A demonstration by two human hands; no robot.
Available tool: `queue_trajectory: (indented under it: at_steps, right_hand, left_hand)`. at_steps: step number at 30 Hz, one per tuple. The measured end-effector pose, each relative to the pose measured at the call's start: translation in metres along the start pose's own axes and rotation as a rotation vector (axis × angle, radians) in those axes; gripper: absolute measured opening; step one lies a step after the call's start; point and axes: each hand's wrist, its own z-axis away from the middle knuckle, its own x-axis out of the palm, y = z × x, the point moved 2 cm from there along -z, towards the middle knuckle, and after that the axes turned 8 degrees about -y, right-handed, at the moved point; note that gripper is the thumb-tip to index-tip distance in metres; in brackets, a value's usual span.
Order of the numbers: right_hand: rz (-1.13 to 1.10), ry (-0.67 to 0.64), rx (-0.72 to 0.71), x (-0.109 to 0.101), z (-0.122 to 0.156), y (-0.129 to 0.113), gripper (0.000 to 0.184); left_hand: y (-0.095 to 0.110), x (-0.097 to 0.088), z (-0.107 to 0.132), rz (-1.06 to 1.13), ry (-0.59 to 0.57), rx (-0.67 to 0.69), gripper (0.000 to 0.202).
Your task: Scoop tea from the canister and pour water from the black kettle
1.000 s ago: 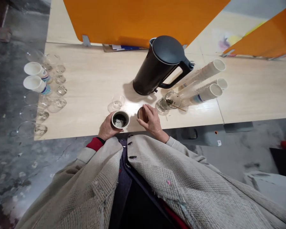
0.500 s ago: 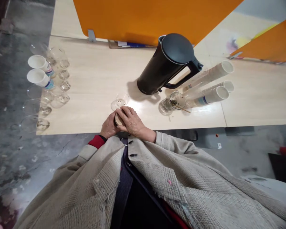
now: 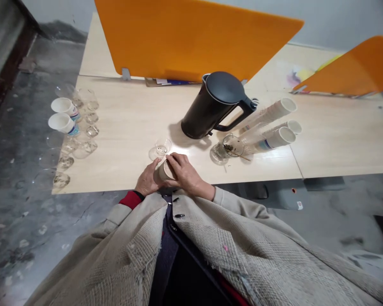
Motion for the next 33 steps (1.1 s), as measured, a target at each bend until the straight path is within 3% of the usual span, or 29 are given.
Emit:
queue_trajectory:
  at_steps: [3,5,8,10,15,19,25,33]
  right_hand:
    - [0.005,0.140,0.008,-0.040,0.014,0.008,0.098]
    - [0.039,0.226,0.018,-0.068,0.009,0.014,0.098]
    - [0.094,0.293,0.034,-0.098,-0.026,0.030,0.098]
    - [0.107,0.295,0.045,-0.105,-0.062,0.046,0.096]
    - [0.074,0.221,0.041,-0.081,-0.155,0.091,0.094]
    - [0.044,0.157,0.059,-0.049,-0.196,0.114,0.093]
    - [0.042,0.072,0.107,-0.028,-0.210,0.121,0.092]
    - [0.003,0.053,0.138,-0.035,-0.210,0.116,0.097]
  left_hand:
    - [0.001,0.000,0.000,0.000,-0.026,0.004,0.111]
    - [0.000,0.001,-0.001,-0.009,-0.054,-0.017,0.106]
    - [-0.001,0.004,-0.001,-0.040,-0.087,-0.047,0.097]
    - [-0.001,0.004,-0.001,-0.061,-0.097,-0.062,0.093]
    - [0.001,0.005,0.001,-0.088,-0.093,-0.085,0.090]
    - [0.003,0.003,0.002,-0.076,-0.096,-0.077,0.089]
    - [0.004,0.002,0.004,-0.074,-0.088,-0.069,0.084]
    - [-0.001,-0.001,0.003,-0.067,-0.105,-0.076,0.081]
